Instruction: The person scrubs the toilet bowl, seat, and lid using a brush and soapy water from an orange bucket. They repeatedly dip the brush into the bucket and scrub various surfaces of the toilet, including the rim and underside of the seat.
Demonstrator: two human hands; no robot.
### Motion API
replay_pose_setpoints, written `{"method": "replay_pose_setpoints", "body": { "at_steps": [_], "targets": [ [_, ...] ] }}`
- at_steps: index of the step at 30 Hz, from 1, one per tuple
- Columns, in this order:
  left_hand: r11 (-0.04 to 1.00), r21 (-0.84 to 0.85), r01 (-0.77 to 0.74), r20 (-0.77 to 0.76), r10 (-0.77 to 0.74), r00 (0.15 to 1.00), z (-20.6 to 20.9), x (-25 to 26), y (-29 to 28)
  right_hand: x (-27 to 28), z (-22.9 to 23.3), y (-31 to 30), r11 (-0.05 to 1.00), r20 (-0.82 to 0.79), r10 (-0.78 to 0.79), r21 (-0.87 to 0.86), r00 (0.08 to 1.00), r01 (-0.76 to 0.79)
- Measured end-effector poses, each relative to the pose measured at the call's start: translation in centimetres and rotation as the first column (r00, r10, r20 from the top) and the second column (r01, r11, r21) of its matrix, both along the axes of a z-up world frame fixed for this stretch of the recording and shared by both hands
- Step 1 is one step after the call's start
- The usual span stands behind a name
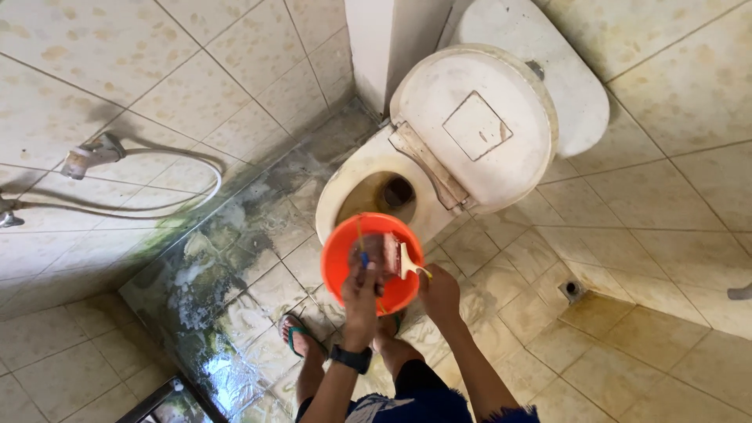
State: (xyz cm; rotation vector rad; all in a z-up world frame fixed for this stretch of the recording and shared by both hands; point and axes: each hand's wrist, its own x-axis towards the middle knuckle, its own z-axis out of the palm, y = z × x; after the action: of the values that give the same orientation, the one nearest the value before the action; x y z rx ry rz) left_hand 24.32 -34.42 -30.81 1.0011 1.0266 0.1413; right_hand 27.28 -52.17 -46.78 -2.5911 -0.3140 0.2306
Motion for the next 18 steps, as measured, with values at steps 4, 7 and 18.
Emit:
{"method": "replay_pose_setpoints", "body": {
  "at_steps": [4,7,18],
  "targets": [
    [0.999,0.018,-0.042,0.05,0.041,0.998,-4.9,-1.1,0.7,-0.6,4.1,0.0,0.922,-0.195,-0.197,0.296,0.961,0.249],
    [0.999,0.012,-0.038,0.07,0.037,0.997,-4.5,-1.0,0.8,-1.3,3.4,-1.2,0.872,-0.284,-0.276,0.329,0.918,0.364],
    [0.99,-0.023,-0.141,0.025,0.142,0.99,-5.9,-3.3,1.9,-3.6,5.4,-2.0,0.745,-0.389,-0.359,0.428,0.848,0.512]
  ]
}}
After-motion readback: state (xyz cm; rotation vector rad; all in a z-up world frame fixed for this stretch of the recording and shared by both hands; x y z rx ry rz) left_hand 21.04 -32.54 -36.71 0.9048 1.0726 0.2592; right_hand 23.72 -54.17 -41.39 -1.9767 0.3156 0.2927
